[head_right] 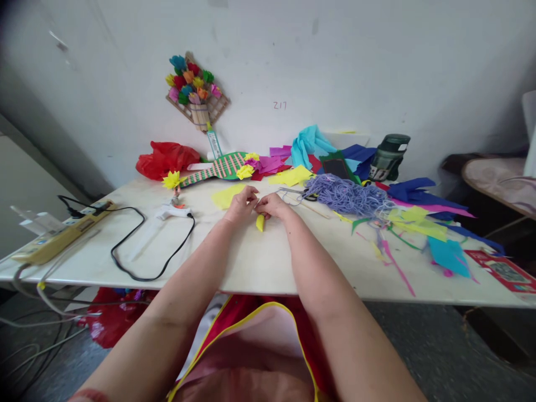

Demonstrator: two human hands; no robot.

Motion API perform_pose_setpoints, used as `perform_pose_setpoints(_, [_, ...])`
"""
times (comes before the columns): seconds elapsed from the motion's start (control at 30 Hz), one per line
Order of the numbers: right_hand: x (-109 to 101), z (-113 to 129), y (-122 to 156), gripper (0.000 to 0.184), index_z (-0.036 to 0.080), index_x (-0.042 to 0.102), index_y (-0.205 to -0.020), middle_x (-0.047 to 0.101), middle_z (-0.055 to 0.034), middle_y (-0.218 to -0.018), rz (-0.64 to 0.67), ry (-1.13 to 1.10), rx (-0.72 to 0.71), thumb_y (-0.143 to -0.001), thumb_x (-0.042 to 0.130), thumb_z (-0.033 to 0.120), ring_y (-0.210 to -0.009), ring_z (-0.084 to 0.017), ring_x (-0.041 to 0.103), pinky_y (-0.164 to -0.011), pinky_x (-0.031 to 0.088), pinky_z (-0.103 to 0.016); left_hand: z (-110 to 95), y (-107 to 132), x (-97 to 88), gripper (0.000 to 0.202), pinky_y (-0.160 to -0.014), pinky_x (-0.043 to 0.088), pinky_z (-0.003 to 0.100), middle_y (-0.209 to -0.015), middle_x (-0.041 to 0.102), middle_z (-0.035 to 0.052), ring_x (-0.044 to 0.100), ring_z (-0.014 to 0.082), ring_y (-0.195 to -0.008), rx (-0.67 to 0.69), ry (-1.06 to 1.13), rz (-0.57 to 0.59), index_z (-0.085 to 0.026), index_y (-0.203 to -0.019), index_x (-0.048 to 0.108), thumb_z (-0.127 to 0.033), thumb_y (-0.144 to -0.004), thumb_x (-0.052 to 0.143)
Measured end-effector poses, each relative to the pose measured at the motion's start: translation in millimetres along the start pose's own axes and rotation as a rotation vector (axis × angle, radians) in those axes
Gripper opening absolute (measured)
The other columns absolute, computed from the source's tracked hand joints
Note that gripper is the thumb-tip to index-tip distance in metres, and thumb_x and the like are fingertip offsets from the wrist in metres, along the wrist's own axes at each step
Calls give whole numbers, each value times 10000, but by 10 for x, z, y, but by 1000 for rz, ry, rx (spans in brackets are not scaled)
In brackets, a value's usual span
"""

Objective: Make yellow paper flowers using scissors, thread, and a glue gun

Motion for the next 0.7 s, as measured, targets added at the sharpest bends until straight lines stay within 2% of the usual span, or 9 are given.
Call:
perform_pose_setpoints(0.07, [6, 2, -3, 115, 117, 585, -564, 536, 39, -428, 6, -8, 3, -657, 624, 64, -375, -53, 464, -407, 424, -180, -15, -3, -2, 254, -709, 443, 260, -744, 584, 4, 545, 115, -685, 10, 14, -17, -179, -951, 509, -136, -702, 489])
perform_pose_setpoints(0.13, [7, -10, -15, 107, 114, 585, -586, 566, 28, -467, 10, -32, 14, -674, 612, 62, -374, -49, 466, -393, 408, -174, -24, 0, -22, 264, -739, 452, 268, -915, 598, 44, 556, 119, -764, 28, 30, -63, -177, -980, 507, -179, -717, 511])
perform_pose_setpoints(0.23, [1, -31, -28, 105, 109, 583, -600, 589, 14, -501, 15, -63, 30, -694, 605, 68, -360, -42, 454, -374, 381, -170, -1, 7, -71, 308, -798, 451, 301, -1151, 532, 82, 543, 147, -922, 23, -6, -113, -186, -1023, 512, -242, -723, 545])
perform_pose_setpoints(0.3, [-6, -40, -26, 107, 111, 580, -604, 598, 12, -518, 15, -84, 38, -699, 604, 67, -362, -41, 450, -377, 381, -174, 43, 5, -112, 242, -855, 429, 332, -1129, 544, 83, 520, 173, -1001, -30, -71, -128, -180, -956, 556, -258, -727, 547])
perform_pose_setpoints(0.4, [-11, -49, -21, 101, 116, 580, -613, 605, 16, -531, 18, -101, 34, -701, 610, 77, -363, -35, 429, -371, 364, -172, 122, -15, -173, 97, -941, 366, 360, -1065, 582, 83, 500, 198, -1055, -134, -176, -134, -169, -721, 609, -240, -717, 543])
perform_pose_setpoints(0.5, [-7, -67, -30, 92, 122, 578, -623, 612, 24, -533, 22, -95, 29, -701, 621, 99, -332, -20, 365, -333, 287, -170, 176, -45, -173, 124, -964, 332, 370, -974, 631, 60, 533, 204, -1008, -176, -241, 20, -180, -576, 605, -200, -682, 544])
perform_pose_setpoints(0.57, [-6, -83, -42, 77, 127, 579, -641, 616, 31, -535, 18, -83, 34, -704, 619, 109, -319, -16, 334, -321, 247, -173, 186, -56, -197, 144, -953, 336, 373, -941, 644, 48, 545, 211, -984, -185, -286, 43, -187, -529, 599, -202, -663, 550])
perform_pose_setpoints(0.63, [-6, -95, -55, 58, 130, 583, -662, 621, 33, -540, 14, -70, 29, -707, 618, 120, -318, -16, 326, -321, 233, -176, 159, -57, -274, 134, -944, 342, 370, -975, 639, 49, 540, 216, -994, -177, -331, -77, -191, -542, 613, -230, -659, 562])
perform_pose_setpoints(0.7, [-5, -106, -68, 54, 131, 584, -672, 628, 30, -553, 17, -65, 19, -706, 626, 137, -323, -17, 328, -324, 232, -180, 93, -39, -379, 128, -945, 341, 359, -1051, 616, 67, 529, 213, -1026, -153, -364, -272, -185, -622, 643, -273, -674, 567])
Point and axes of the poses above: each hand's wrist, its own y-axis away from the middle knuckle, its own x-axis out of the palm, z = x × y, the point moved 3 cm from there along -y, towards the middle knuckle
